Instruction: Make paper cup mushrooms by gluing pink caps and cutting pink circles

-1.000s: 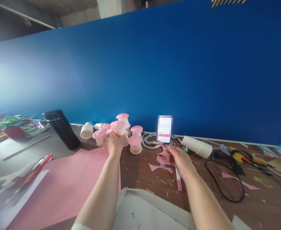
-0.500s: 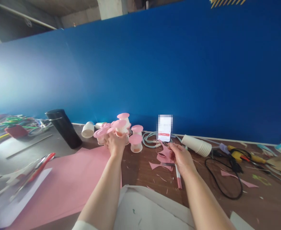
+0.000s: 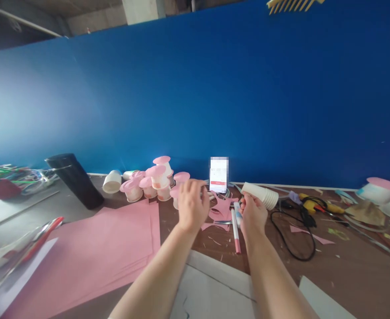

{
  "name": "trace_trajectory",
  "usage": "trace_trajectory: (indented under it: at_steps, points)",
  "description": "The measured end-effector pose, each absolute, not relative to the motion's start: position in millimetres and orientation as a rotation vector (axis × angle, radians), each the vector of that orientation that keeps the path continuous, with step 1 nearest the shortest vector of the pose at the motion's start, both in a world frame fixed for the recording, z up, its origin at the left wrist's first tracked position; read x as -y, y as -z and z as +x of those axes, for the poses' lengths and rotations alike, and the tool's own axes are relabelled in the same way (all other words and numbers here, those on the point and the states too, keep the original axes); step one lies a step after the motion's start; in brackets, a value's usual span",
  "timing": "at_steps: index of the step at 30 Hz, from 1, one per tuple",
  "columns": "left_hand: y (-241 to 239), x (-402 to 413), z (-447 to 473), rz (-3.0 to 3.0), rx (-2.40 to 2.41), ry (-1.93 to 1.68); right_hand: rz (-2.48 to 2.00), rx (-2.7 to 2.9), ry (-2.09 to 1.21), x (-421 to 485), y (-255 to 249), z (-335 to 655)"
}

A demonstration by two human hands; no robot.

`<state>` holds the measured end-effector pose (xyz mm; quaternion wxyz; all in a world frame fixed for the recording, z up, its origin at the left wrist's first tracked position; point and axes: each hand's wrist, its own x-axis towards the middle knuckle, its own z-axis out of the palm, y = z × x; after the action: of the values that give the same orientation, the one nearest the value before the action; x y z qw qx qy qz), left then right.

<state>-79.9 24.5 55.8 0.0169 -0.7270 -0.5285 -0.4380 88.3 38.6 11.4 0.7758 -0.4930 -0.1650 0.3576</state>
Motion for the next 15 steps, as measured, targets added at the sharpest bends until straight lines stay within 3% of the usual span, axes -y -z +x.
trace_trajectory:
  at_steps: [6,15]
  points:
    - [-15,-28,-58,-2.605,1.788,0.954,-1.101,0.329,-0.679,-45,1,95]
    - [-4,-28,-55,-2.797,1.681,0.644,-1.138,0.435,-0.655,-49,14,98]
